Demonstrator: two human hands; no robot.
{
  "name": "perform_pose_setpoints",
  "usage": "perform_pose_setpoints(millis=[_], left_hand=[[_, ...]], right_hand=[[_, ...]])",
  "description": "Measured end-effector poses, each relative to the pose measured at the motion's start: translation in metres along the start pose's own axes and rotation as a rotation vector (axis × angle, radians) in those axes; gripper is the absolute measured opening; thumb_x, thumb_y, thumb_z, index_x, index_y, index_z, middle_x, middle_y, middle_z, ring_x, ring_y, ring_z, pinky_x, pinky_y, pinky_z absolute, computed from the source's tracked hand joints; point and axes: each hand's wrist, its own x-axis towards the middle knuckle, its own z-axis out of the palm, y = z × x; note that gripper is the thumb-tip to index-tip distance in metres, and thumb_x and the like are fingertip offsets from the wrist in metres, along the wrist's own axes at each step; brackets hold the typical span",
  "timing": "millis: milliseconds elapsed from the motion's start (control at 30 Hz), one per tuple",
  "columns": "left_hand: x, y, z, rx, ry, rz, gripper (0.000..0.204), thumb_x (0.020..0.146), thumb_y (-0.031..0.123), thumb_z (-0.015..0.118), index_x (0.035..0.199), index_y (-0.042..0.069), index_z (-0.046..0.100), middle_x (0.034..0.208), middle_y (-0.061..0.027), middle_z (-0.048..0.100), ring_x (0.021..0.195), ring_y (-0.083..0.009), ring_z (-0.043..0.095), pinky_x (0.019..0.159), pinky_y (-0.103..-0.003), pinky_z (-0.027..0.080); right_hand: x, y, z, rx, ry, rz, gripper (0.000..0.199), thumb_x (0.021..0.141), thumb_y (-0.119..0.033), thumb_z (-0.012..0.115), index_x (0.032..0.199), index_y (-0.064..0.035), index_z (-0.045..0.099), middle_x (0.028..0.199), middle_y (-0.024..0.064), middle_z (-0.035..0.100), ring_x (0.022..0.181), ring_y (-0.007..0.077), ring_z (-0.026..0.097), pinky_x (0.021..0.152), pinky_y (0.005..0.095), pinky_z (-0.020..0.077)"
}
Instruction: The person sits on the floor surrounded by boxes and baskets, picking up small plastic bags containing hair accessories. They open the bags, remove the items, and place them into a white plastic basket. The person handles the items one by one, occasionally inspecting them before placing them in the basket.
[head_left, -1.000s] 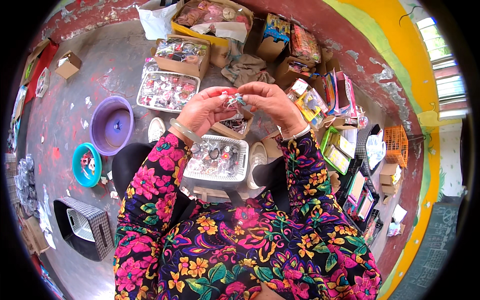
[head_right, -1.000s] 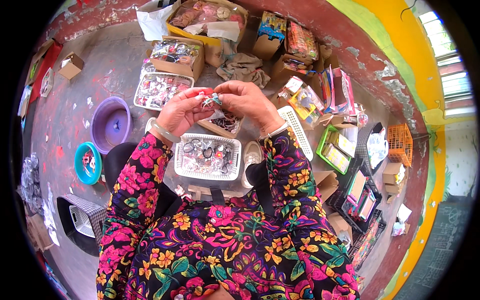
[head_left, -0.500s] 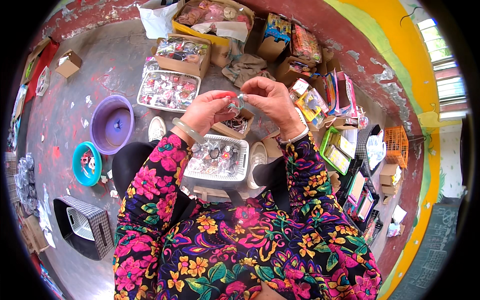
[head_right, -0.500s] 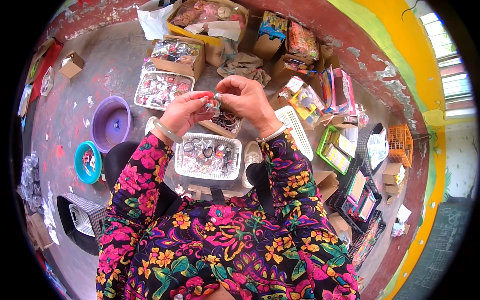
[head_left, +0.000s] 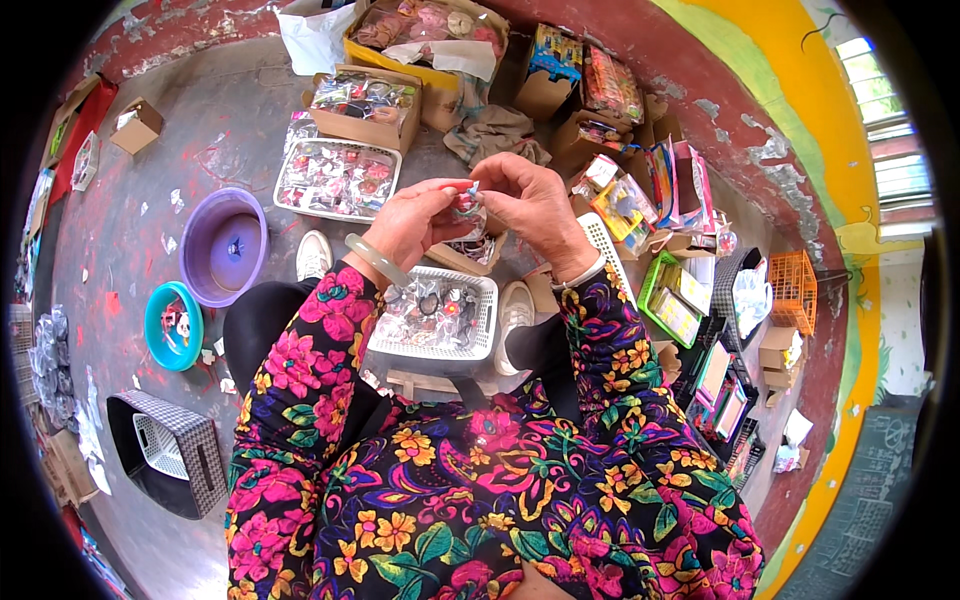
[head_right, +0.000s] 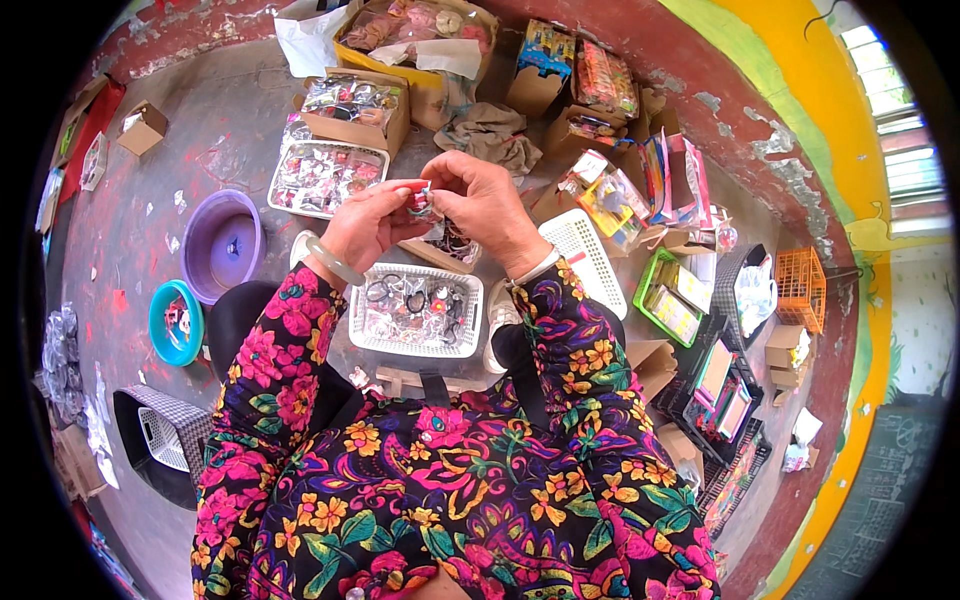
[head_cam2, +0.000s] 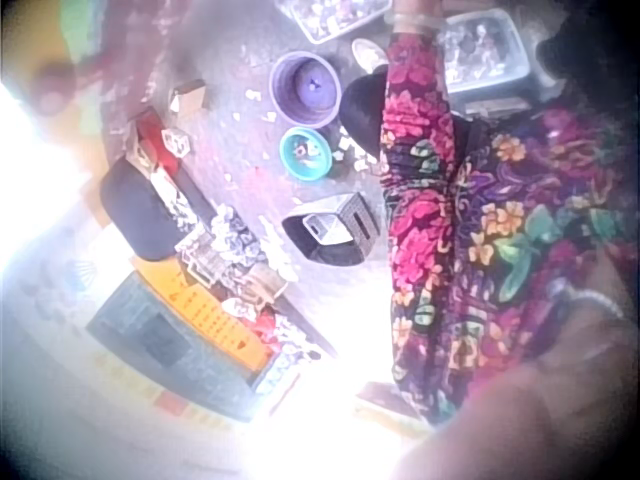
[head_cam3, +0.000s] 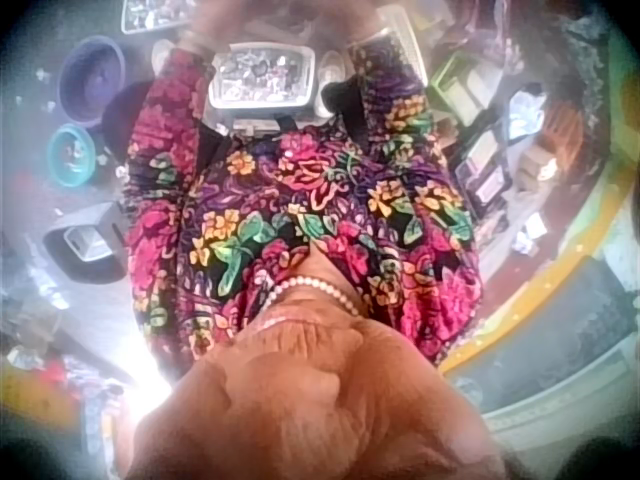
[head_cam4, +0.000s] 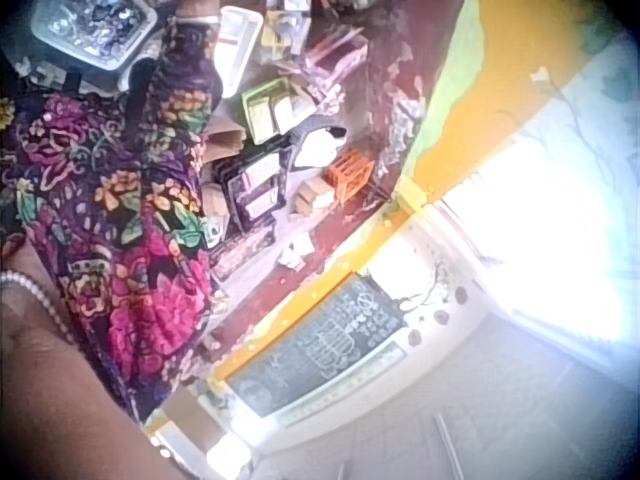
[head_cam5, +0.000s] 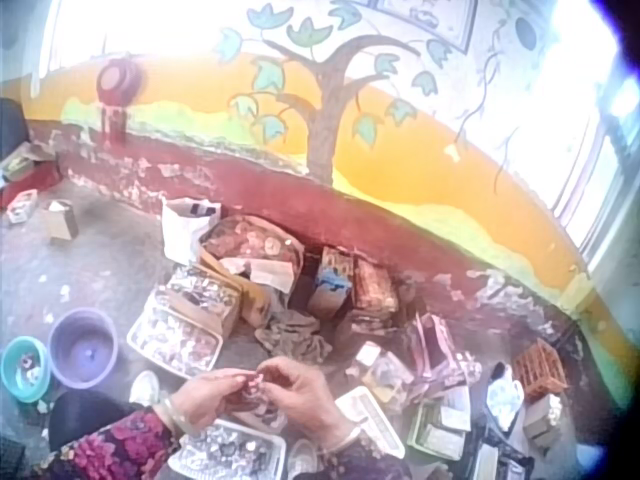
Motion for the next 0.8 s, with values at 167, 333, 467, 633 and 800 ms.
perform_pose_setpoints(millis=[167,333,467,633,800], left_hand=[[-0.003,0.005,-0.001,-0.111,-0.075,0.009,0.027,0.09,0.012,0.04,0.11,-0.004,0.05,0.1,-0.0133,0.058,0.091,-0.0242,0.059,0.085,-0.038,0.048],[-0.001,0.002,-0.006,-0.11,-0.077,0.003,0.027,0.09,0.012,0.04,0.109,-0.004,0.051,0.097,-0.013,0.058,0.089,-0.0238,0.059,0.085,-0.039,0.048],[0.0,0.002,-0.003,-0.128,-0.018,-0.032,0.022,0.088,0.008,0.041,0.104,-0.003,0.051,0.091,-0.0102,0.057,0.083,-0.0202,0.058,0.08,-0.035,0.051],[0.001,0.001,-0.008,-0.087,-0.056,-0.025,0.026,0.09,0.012,0.041,0.107,-0.003,0.053,0.091,-0.0095,0.059,0.085,-0.0191,0.059,0.082,-0.037,0.05],[0.0,0.0,-0.005,-0.003,-0.042,-0.038,0.027,0.09,0.012,0.042,0.109,-0.004,0.051,0.095,-0.0097,0.058,0.088,-0.0197,0.059,0.082,-0.037,0.05]], right_hand=[[0.002,0.001,-0.008,-0.266,0.089,-0.122,0.02,0.07,-0.002,0.061,0.091,-0.0037,0.061,0.079,0.0024,0.057,0.07,0.01,0.055,0.061,0.0221,0.0434],[0.004,0.008,-0.01,-0.334,0.043,-0.181,0.023,0.068,-0.008,0.065,0.091,-0.0051,0.063,0.083,0.007,0.057,0.079,0.0187,0.056,0.069,0.0281,0.0443],[0.002,0.003,-0.005,-0.481,0.04,-0.334,0.024,0.067,-0.009,0.065,0.09,-0.0057,0.063,0.088,0.0099,0.057,0.086,0.0249,0.055,0.075,0.0314,0.0439],[0.003,0.0,-0.01,-0.515,-0.042,-0.326,0.017,0.067,-0.009,0.064,0.083,-0.0048,0.061,0.091,0.0101,0.056,0.089,0.026,0.054,0.077,0.032,0.0435],[0.003,0.004,-0.012,-0.398,-0.081,-0.213,0.013,0.067,-0.009,0.063,0.079,-0.0039,0.059,0.093,0.0102,0.056,0.09,0.0267,0.054,0.078,0.032,0.0428]])
